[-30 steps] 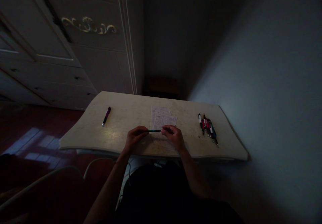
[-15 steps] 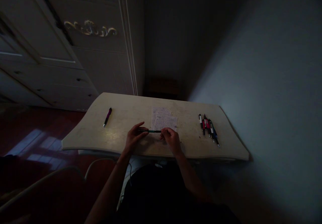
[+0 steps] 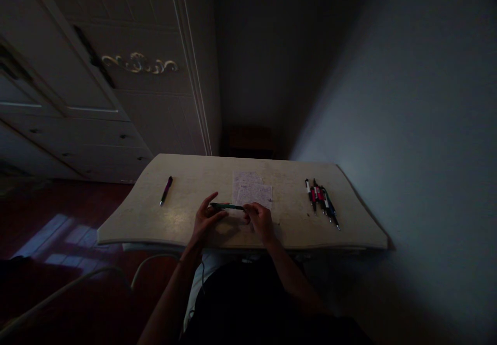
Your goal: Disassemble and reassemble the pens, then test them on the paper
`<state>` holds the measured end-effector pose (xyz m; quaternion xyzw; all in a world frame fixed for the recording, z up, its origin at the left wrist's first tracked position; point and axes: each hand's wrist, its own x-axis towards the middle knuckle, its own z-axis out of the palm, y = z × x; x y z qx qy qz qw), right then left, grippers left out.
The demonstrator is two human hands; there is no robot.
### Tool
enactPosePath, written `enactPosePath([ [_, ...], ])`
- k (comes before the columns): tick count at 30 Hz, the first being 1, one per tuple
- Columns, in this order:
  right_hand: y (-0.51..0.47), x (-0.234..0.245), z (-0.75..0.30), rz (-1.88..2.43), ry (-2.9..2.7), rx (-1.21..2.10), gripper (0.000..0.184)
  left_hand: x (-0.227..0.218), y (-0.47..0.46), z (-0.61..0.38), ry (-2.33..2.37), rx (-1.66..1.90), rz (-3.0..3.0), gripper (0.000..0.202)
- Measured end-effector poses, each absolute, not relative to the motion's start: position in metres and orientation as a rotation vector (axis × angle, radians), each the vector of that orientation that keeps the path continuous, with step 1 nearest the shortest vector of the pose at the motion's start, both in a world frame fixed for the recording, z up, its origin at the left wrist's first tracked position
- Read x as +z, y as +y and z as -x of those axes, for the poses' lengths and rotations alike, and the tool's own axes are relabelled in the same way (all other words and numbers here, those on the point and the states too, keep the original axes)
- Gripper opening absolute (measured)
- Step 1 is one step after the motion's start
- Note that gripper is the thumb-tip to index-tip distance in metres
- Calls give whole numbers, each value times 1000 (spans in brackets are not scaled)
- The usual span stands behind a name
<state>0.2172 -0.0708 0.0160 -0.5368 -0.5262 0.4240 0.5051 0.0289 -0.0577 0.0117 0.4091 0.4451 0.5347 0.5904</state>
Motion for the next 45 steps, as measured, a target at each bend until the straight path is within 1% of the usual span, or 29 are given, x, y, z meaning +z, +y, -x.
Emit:
enactPosePath([
  [2,-68,16,-214,1244,-1259,1030,42,8,-56,-28,996,1249,-957,81],
  [7,-65,13,-209,1181,-1183,1060,32,-3,-51,-28,885,1395,-957,52],
  [13,-59,5,-212,1184,-1155,1042,29,-1,-51,-31,994,1415,-940,40],
  [18,-59,0,-217,1219,-1198,1036,29,3,-53,-30,980,1367,-878,40],
  [24,-62,-3,-223,1215,-1326,842,25,-1,-53,-25,969,1299,-862,37],
  [29,-61,-2,-225,1181,-1404,787,28,-7,-49,-26,957,1323,-897,36],
  [34,-60,-3,-228,1142,-1391,807,34,-1,-50,-26,1080,1261,-1021,43],
  [40,-59,-9,-228,1245,-1289,872,44,-4,-49,-24,1066,1233,-1081,52],
  [42,-58,-12,-227,1235,-1290,905,44,-4,-48,-23,1037,1237,-1068,54],
  [45,-58,-15,-227,1177,-1301,903,37,-1,-48,-25,1004,1235,-1080,59],
])
